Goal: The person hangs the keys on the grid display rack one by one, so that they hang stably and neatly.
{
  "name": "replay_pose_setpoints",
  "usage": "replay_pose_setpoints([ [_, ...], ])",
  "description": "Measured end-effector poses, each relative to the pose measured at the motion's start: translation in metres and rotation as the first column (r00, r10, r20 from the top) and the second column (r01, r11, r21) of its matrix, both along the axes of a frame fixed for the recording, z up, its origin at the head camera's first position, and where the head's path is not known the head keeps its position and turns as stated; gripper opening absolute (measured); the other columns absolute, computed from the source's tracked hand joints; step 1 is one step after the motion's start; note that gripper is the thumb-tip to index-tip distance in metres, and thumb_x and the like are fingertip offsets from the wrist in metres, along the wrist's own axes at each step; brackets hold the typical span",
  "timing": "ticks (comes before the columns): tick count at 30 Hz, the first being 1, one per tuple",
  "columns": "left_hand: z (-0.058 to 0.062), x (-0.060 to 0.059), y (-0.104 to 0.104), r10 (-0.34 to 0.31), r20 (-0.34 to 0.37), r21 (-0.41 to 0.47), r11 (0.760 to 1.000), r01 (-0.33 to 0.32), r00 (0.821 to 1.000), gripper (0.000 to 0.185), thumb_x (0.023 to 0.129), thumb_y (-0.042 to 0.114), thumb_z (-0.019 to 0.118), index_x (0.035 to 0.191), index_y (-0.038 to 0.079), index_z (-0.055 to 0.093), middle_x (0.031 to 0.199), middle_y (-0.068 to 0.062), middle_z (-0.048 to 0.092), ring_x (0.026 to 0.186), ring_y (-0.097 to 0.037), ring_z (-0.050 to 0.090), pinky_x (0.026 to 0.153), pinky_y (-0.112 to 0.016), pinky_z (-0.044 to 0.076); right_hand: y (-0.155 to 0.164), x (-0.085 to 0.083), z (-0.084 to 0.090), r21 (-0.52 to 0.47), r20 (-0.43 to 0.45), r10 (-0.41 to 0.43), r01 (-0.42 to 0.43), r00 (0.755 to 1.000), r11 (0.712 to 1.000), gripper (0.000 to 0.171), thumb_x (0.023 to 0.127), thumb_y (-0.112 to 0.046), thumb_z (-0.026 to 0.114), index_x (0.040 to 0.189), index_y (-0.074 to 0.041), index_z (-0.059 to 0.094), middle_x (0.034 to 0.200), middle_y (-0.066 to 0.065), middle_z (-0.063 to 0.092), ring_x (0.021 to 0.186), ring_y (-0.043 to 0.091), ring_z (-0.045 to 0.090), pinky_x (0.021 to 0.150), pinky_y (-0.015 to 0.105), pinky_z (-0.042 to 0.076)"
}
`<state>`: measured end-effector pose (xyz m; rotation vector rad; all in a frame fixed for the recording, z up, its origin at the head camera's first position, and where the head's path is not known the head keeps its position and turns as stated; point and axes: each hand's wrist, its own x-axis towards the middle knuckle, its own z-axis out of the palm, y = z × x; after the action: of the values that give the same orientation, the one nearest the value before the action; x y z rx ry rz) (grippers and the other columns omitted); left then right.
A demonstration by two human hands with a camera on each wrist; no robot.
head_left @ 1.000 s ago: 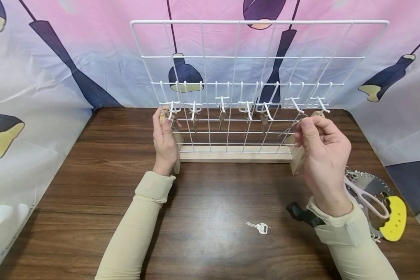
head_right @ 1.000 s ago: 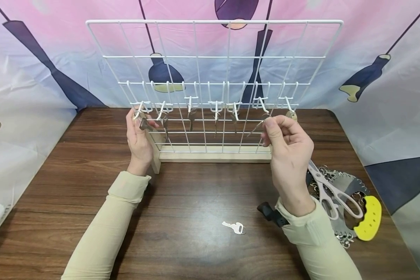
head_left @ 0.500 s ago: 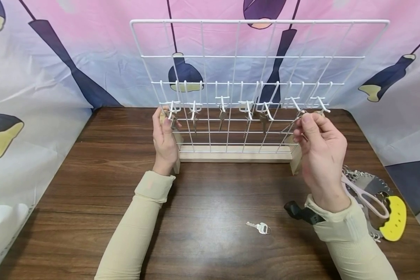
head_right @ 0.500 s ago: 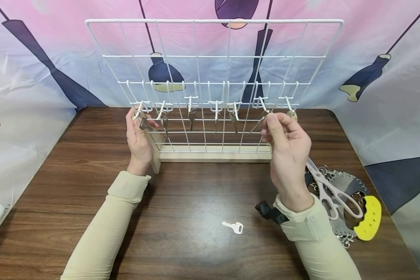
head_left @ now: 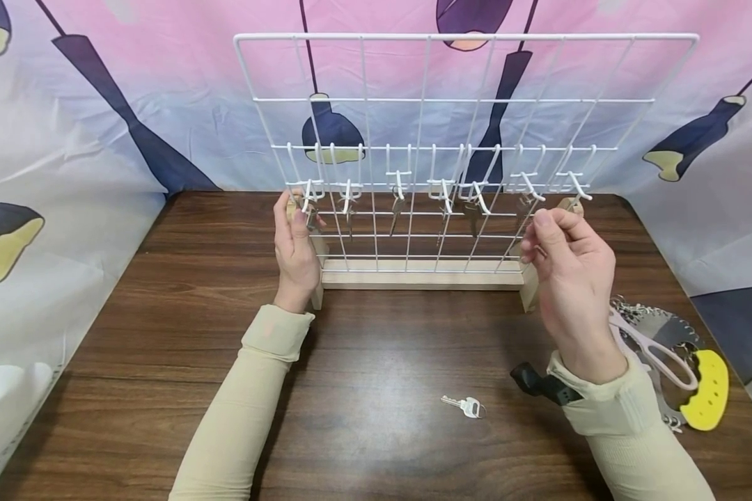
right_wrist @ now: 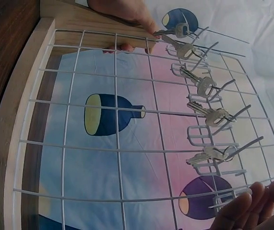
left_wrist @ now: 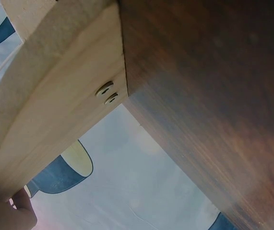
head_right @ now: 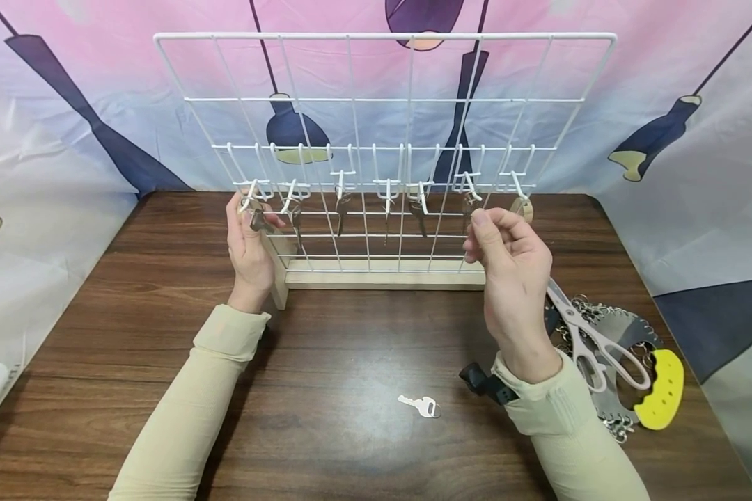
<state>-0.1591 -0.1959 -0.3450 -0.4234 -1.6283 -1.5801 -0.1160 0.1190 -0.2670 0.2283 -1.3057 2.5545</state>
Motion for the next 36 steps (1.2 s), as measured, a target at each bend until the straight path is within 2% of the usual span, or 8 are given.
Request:
replay_pose_setpoints([
  [5, 0.0, 0.0, 0.0, 0.001, 0.007, -0.005, 1.0, -0.001, 1.0, 0.033, 0.104, 0.01, 0.032, 0.131, -0.004, 0.042, 0.097, 0.001, 0.051, 0.075, -0.031, 0.05, 0.067, -0.023, 0.051, 0.002, 0.012, -0.002, 0.215, -0.027, 0.028, -0.022, 0.999, 0.976, 0.006, 0.09, 0.002, 0.065, 0.088, 0.005, 0.061, 0.07, 0.011, 0.06, 0.062, 0.018, 0.054, 0.054, 0.022, 0.047],
  [9, 0.0, 0.001, -0.001, 0.017, 0.009, -0.015, 1.0, -0.017, 1.0, 0.033, 0.103, 0.01, 0.032, 0.131, -0.005, 0.042, 0.096, 0.002, 0.051, 0.074, -0.03, 0.051, 0.068, -0.023, 0.051, 0.005, 0.023, -0.006, 0.562, -0.05, 0.074, -0.033, 0.996, 0.826, 0.004, 0.089, 0.004, 0.066, 0.089, 0.003, 0.062, 0.072, 0.011, 0.062, 0.062, 0.017, 0.056, 0.052, 0.023, 0.048],
  [13, 0.0, 0.001, -0.001, 0.032, 0.016, -0.019, 0.999, -0.031, 0.999, 0.033, 0.103, 0.01, 0.032, 0.13, -0.007, 0.041, 0.096, 0.002, 0.051, 0.074, -0.031, 0.05, 0.068, -0.023, 0.051, 0.009, 0.033, -0.018, 0.888, 0.007, 0.251, -0.121, 0.968, 0.443, 0.006, 0.09, -0.011, 0.069, 0.094, -0.01, 0.065, 0.08, 0.001, 0.063, 0.067, 0.013, 0.057, 0.058, 0.024, 0.051],
  [17, 0.0, 0.001, -0.001, 0.024, 0.019, -0.024, 0.999, -0.023, 1.0, 0.033, 0.104, 0.011, 0.032, 0.13, -0.007, 0.041, 0.097, 0.002, 0.051, 0.074, -0.026, 0.052, 0.068, -0.023, 0.05, 0.012, 0.045, -0.038, 0.992, 0.119, 0.4, -0.095, 0.909, -0.078, 0.021, 0.088, -0.038, 0.07, 0.096, -0.021, 0.063, 0.08, -0.012, 0.058, 0.068, 0.005, 0.054, 0.059, 0.025, 0.05],
  [19, 0.0, 0.001, -0.001, 0.02, 0.019, -0.03, 0.999, -0.019, 1.0, 0.034, 0.104, 0.011, 0.031, 0.13, -0.008, 0.04, 0.097, 0.003, 0.051, 0.074, -0.024, 0.052, 0.068, -0.023, 0.051, 0.013, 0.05, -0.049, 0.967, 0.141, 0.449, -0.025, 0.883, -0.254, 0.028, 0.084, -0.045, 0.072, 0.093, -0.021, 0.062, 0.08, -0.013, 0.056, 0.067, 0.004, 0.052, 0.058, 0.027, 0.049],
  [21, 0.0, 0.001, -0.001, 0.02, 0.016, -0.033, 0.999, -0.019, 1.0, 0.034, 0.104, 0.011, 0.031, 0.13, -0.009, 0.04, 0.097, 0.002, 0.051, 0.074, -0.023, 0.052, 0.068, -0.023, 0.05, 0.014, 0.055, -0.06, 0.928, 0.141, 0.477, 0.052, 0.867, -0.369, 0.034, 0.08, -0.051, 0.073, 0.087, -0.021, 0.059, 0.078, -0.013, 0.053, 0.066, 0.005, 0.049, 0.057, 0.029, 0.046],
  [26, 0.0, 0.0, -0.001, 0.018, 0.014, -0.035, 0.999, -0.017, 1.0, 0.034, 0.104, 0.013, 0.032, 0.131, -0.004, 0.042, 0.096, -0.013, 0.051, 0.075, -0.018, 0.053, 0.068, -0.024, 0.05, 0.017, 0.06, -0.077, 0.89, 0.177, 0.51, 0.085, 0.842, -0.449, 0.045, 0.071, -0.055, 0.078, 0.077, -0.02, 0.05, 0.073, -0.011, 0.044, 0.065, 0.01, 0.046, 0.057, 0.036, 0.043],
  [36, 0.001, 0.002, -0.001, 0.028, 0.027, -0.039, 0.999, -0.027, 0.999, 0.035, 0.104, 0.012, 0.032, 0.132, -0.006, 0.04, 0.096, -0.002, 0.051, 0.075, -0.021, 0.053, 0.069, -0.024, 0.051, 0.024, 0.063, -0.086, 0.903, 0.184, 0.527, 0.068, 0.83, -0.423, 0.04, 0.072, -0.045, 0.081, 0.069, -0.024, 0.047, 0.066, -0.015, 0.04, 0.057, 0.005, 0.038, 0.051, 0.032, 0.038],
])
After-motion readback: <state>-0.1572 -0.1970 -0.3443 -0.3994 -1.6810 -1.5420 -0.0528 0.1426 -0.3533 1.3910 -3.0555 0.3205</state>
